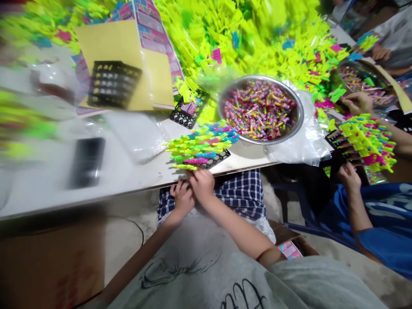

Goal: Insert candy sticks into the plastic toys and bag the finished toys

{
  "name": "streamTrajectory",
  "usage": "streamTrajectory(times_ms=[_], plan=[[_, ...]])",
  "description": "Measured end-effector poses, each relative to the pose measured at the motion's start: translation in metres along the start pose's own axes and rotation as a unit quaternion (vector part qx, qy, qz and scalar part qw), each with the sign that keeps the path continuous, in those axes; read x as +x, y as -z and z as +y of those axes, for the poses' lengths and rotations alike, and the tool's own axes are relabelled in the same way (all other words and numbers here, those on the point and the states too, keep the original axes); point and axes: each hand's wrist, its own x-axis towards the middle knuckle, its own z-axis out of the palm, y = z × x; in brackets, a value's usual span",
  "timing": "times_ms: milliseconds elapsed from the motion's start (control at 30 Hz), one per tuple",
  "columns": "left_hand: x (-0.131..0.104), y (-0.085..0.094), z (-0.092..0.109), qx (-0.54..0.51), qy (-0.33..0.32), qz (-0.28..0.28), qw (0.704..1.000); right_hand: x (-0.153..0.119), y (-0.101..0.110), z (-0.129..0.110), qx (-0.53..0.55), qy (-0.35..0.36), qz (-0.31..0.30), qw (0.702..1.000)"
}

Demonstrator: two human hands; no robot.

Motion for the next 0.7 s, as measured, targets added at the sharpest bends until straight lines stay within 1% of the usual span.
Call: streamTrajectory(times_ms=[133,267,367,533,700], plan=[[0.0003,0.0003,-0.0005,-0.001,-0.004,0.000,1.000,-0.0003,-0.0032,0.0009,-0.041,0.005,0.006,0.999],[0.0002,-0.0008,-0.0006,-0.001,-0.003,0.005,1.000,-0.0016,-0.0038,0.0026,-0.058,0.006,-0.005,0.998],[0.0005,-0.0008,-0.0007,-0.001,0.000,-0.002,1.000,-0.0018,-0.0043,0.0037,-0.067,0.003,-0.014,0.998],[0.0019,0.0010,-0.0005,0.002,0.004,-0.004,1.000,-0.0012,-0.0052,0.0032,-0.065,-0.002,-0.017,0.998],[0.0009,0.0005,-0.0024,0.008,-0.003,0.019,1.000,0.0020,0.0007,-0.0026,-0.040,0.004,-0.003,0.999]])
